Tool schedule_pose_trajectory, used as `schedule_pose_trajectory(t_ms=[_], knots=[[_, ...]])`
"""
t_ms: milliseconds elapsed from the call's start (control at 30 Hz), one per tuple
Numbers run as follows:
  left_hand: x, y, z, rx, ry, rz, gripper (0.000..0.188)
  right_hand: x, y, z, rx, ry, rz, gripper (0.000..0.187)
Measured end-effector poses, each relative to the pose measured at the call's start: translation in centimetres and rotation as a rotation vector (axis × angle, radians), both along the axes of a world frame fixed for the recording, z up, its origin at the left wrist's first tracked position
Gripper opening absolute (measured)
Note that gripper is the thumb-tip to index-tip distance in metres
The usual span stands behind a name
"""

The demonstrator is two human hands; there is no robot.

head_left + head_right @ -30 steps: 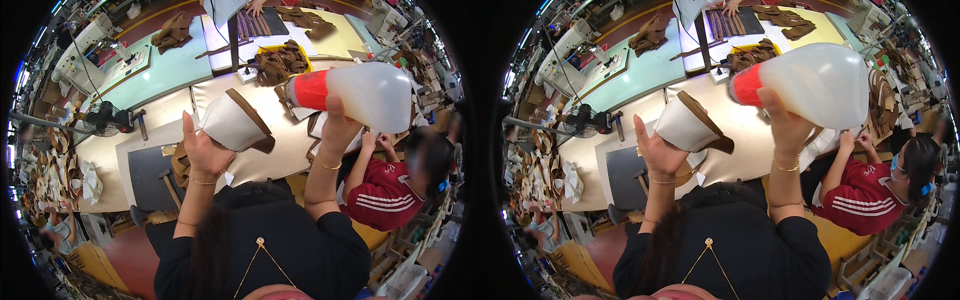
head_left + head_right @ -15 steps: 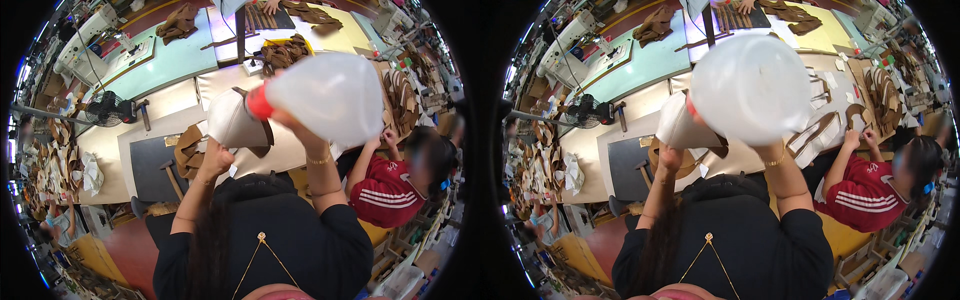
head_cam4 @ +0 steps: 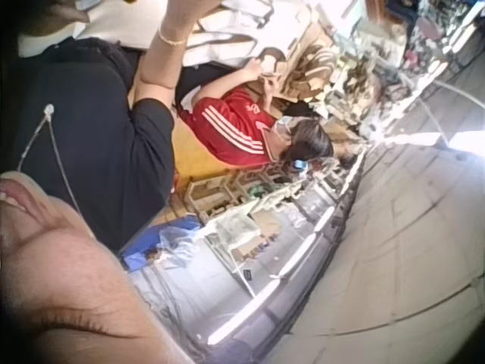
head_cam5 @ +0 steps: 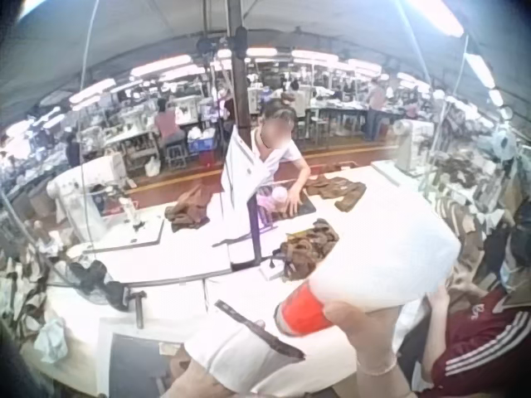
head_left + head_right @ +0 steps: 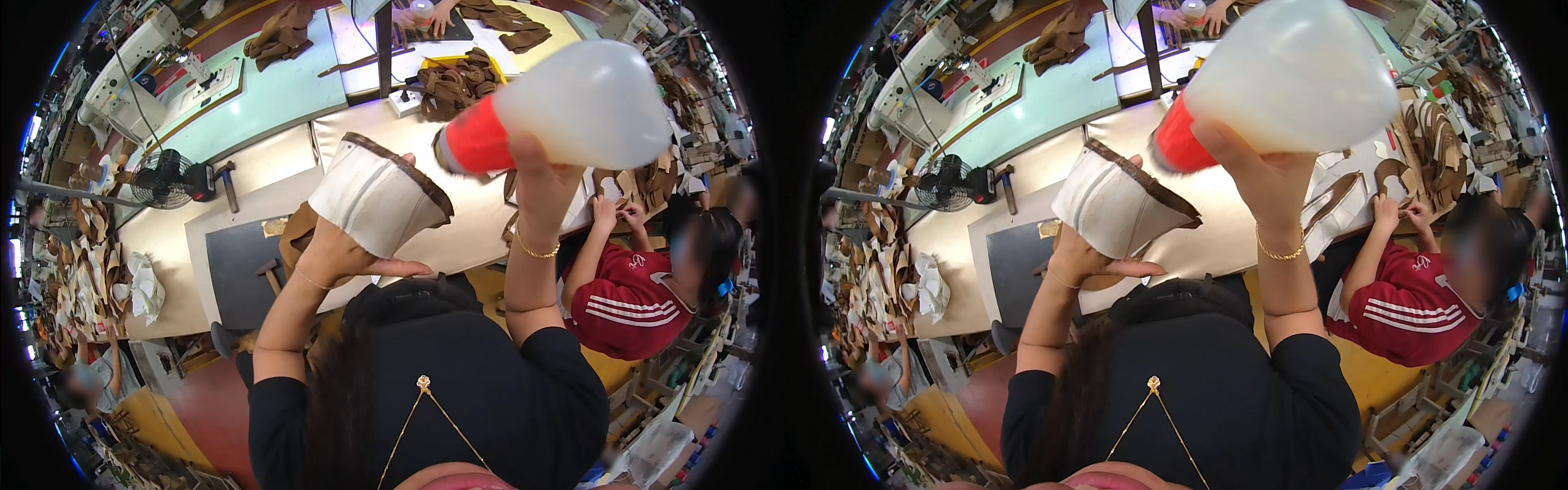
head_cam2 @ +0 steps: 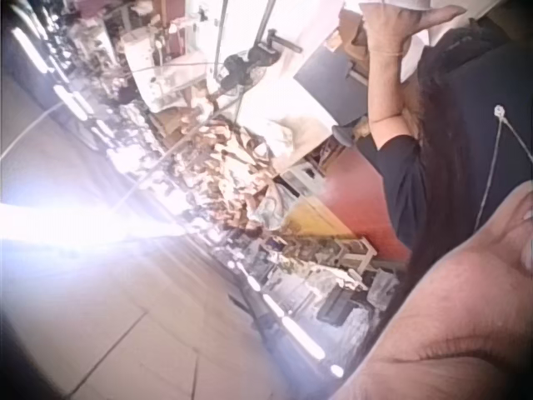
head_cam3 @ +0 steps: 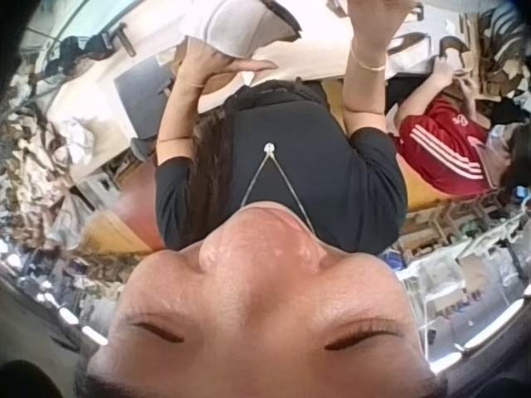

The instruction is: The person applies glue from a plastic bottle with a red nozzle to the edges of white leather pieces. They hold each piece in one hand and squeeze the bottle with the other, then place the glued piece on the table.

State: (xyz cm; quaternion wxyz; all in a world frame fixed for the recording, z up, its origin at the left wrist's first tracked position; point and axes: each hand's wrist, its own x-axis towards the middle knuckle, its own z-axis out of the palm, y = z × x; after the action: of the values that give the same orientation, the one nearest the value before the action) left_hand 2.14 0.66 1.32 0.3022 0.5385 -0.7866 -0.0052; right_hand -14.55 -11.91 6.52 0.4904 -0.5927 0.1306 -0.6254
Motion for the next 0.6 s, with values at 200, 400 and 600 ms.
schedule_pose_trajectory(t_ms=[200, 400, 600], knots=[[0.3, 0.1, -0.1, 0.064, -0.101, -0.045, 0.080, -0.7, 0.6, 0.9, -0.086, 0.425, -0.112, 0.026], [0.4, 0.0, -0.1, 0.063, -0.038, -0.067, 0.081, -0.9, 0.5, 0.7, -0.383, 0.432, -0.133, 0.032], [-0.1, 0.6, -1.6, 0.215, 0.721, -0.094, 0.087, -1.8, 0.1, 1.0, -0.087, 0.225, -0.221, 0.031]])
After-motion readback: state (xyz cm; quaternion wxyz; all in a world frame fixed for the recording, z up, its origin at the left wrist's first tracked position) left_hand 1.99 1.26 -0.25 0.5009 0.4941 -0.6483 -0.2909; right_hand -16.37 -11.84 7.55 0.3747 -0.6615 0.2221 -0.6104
